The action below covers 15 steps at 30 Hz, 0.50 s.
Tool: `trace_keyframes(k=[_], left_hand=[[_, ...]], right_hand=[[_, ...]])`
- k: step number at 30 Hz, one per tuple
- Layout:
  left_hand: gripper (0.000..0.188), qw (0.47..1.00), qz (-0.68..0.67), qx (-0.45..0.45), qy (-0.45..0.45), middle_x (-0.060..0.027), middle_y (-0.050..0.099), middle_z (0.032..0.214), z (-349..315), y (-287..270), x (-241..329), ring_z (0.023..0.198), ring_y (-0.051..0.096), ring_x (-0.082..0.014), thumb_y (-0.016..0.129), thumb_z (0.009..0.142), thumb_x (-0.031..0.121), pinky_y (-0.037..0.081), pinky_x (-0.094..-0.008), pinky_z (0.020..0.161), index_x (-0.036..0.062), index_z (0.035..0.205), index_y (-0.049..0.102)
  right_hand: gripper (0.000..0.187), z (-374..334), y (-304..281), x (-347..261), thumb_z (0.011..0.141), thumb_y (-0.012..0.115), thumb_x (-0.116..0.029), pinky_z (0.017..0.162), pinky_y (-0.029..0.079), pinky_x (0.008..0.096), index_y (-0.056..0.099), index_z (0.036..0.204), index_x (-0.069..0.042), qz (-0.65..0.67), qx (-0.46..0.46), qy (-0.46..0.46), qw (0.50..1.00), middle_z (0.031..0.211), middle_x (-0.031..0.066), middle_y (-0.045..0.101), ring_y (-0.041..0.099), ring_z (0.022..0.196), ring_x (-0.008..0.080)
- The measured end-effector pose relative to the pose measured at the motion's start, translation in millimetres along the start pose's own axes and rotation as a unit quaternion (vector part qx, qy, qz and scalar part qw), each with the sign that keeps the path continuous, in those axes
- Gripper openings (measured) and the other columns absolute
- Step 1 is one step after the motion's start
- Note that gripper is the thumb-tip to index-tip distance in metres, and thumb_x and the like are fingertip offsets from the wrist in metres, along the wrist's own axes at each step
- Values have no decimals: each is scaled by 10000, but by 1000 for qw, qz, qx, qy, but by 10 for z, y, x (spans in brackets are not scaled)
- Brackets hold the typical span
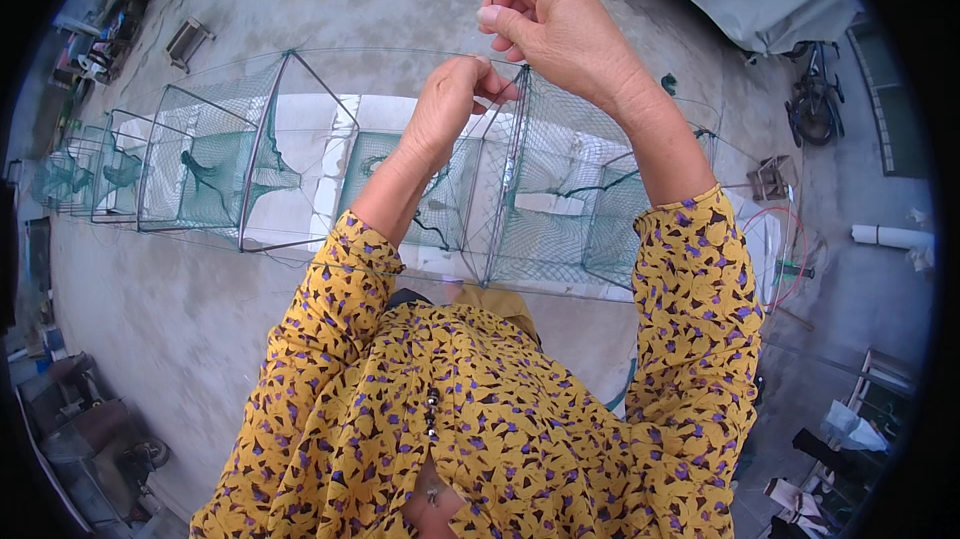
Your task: The person assembles a collapsible mesh fish trap by hand, threading wire through the mesh and frame to secure the structure.
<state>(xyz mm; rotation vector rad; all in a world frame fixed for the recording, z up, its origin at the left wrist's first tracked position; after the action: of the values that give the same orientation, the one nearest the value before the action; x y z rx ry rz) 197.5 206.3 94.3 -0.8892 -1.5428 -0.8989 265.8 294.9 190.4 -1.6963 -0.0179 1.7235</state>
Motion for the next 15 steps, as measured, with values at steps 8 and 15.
trace_keyframes(k=[8, 15], left_hand=[[243, 957, -242, -103, -122, 21, 542, 758, 69, -70, 13, 723, 537, -117, 452, 841, 330, 416, -308, 717, 120, 861, 572], [113, 954, -233, -147, -119, -1, 589, 797, 72, -87, 69, 726, 547, -84, 498, 825, 154, 443, -266, 679, 107, 879, 585]], right_hand=[[114, -49, 333, -82, 829, 566, -124, 573, 464, 267, 533, 845, -16, -110, -67, -20, 992, 693, 64, 579, 562, 624, 126], [181, -189, 314, -201, 821, 580, -187, 572, 461, 293, 546, 858, -13, -84, -86, 53, 991, 699, 80, 592, 571, 622, 159]])
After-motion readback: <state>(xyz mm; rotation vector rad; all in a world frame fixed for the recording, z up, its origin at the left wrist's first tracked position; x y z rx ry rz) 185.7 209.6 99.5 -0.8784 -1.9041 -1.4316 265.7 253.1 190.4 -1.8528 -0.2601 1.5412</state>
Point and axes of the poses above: each hand's wrist, its own z-axis towards the middle knuckle, its own y-axis out of the palm, x = y × z, the point moved 4 cm from there along z, towards the middle knuckle
